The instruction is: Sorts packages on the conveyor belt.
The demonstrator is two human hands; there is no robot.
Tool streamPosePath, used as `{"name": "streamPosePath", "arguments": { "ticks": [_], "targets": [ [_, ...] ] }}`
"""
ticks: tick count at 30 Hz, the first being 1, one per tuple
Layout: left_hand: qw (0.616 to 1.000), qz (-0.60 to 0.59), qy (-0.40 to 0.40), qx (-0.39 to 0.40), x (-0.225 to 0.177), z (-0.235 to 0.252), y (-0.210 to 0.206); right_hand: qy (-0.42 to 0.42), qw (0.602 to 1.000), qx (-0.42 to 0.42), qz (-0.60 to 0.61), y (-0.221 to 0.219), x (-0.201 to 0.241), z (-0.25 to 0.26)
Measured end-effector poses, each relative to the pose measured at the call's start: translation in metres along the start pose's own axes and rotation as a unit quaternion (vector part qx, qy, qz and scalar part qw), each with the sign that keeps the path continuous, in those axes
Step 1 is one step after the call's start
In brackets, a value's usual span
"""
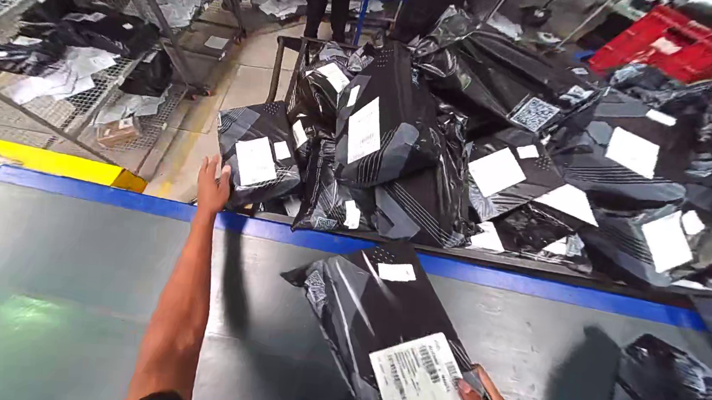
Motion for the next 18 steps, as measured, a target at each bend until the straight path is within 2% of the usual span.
{"name": "streamPosePath", "arguments": {
  "ticks": [3,6,7,9,11,13,15,18],
  "targets": [
    [0.993,-0.078,0.003,-0.093,-0.009,-0.089,0.012,0.032,0.998,0.051,-0.034,-0.06,0.106,0.049],
    [0.987,-0.077,0.06,-0.125,0.015,-0.178,0.003,0.067,0.98,0.182,-0.044,-0.119,0.222,0.129],
    [0.986,-0.076,0.069,-0.132,0.017,-0.194,0.002,0.077,0.974,0.21,-0.038,-0.137,0.26,0.158],
    [0.988,-0.04,0.065,-0.134,0.018,-0.206,0.006,0.05,0.978,0.201,0.033,-0.169,0.331,0.213],
    [0.987,0.013,0.051,-0.152,0.027,-0.203,0.012,0.066,0.98,0.153,0.113,-0.206,0.387,0.271],
    [0.985,0.038,0.038,-0.164,0.026,-0.181,0.018,0.112,0.965,0.133,0.198,-0.256,0.415,0.339],
    [0.988,0.044,0.014,-0.149,0.007,-0.131,0.017,0.128,0.951,0.135,0.246,-0.314,0.423,0.396],
    [0.996,0.065,0.004,-0.061,-0.022,-0.027,0.007,0.162,0.964,0.086,0.194,-0.401,0.425,0.456]
  ]
}}
Point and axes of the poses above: each hand's wrist, its own z-axis towards the middle knuckle, its own y-axis out of the back of the hand, x = y × z, the point moved 4 cm from there along z, towards the middle knuckle
